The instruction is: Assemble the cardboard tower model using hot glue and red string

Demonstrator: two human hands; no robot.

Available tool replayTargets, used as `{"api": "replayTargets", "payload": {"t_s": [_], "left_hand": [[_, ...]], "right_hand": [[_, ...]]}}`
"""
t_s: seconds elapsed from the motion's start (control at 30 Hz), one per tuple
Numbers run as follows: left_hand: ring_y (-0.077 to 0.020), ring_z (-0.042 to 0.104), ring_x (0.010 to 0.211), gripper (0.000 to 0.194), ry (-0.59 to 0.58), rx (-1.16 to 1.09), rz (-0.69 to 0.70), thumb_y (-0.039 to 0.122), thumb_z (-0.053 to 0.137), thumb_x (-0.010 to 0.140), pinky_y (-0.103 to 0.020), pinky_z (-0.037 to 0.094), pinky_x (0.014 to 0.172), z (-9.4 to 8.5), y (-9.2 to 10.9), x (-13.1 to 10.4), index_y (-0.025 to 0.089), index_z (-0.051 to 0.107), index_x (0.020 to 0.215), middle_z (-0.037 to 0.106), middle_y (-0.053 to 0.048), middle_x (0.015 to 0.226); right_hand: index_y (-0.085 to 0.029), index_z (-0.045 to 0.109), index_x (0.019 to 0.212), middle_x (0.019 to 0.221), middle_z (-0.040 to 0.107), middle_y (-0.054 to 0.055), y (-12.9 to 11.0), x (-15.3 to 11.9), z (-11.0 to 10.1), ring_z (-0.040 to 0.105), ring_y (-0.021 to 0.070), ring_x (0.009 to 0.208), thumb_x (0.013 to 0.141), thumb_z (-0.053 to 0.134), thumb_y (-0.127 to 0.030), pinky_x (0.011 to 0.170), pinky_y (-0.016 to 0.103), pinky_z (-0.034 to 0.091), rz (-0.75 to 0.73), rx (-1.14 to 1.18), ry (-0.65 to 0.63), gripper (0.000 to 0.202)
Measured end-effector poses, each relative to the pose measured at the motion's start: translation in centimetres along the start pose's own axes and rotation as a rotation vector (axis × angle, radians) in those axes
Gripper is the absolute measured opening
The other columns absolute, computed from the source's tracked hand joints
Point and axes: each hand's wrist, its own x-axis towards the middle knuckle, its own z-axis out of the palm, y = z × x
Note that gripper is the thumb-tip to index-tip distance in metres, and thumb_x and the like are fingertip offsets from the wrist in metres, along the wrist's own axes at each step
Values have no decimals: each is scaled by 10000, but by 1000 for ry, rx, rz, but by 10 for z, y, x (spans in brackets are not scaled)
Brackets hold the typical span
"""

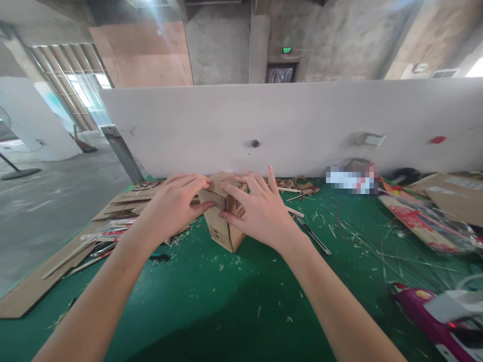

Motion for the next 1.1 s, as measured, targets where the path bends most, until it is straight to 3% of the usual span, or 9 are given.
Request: {"api": "replayTargets", "payload": {"t_s": [0.2,0.33,0.7,1.1], "left_hand": [[-268,627,1055,286,-13,29,-37,411,583,904,-470,427,1031,0,0,0,252,551,1140,684,-45,1107],[-229,643,1010,296,-34,121,46,321,543,938,-473,342,1114,-1,4,0,270,512,1228,668,-42,1152],[-231,636,992,148,-47,199,70,279,521,942,-480,371,1049,-2,8,2,242,563,1080,652,-48,1104],[-239,637,1002,169,-40,182,58,272,528,941,-478,357,1033,-2,8,1,259,565,1106,648,-41,1089]], "right_hand": [[-291,546,1320,1257,583,101,2,0,0,469,279,1273,893,577,-499,1164,573,153,-15,5,-2,476],[-280,544,1318,1249,595,90,2,1,1,498,272,1242,893,584,-492,1166,569,150,-23,7,6,477],[-250,500,1285,1214,638,83,4,1,-3,593,241,1128,883,626,-460,1166,547,155,-77,5,29,470],[-249,557,1021,1242,623,88,2,-1,0,462,292,1313,874,640,-450,1145,616,155,-76,-7,37,262]]}}
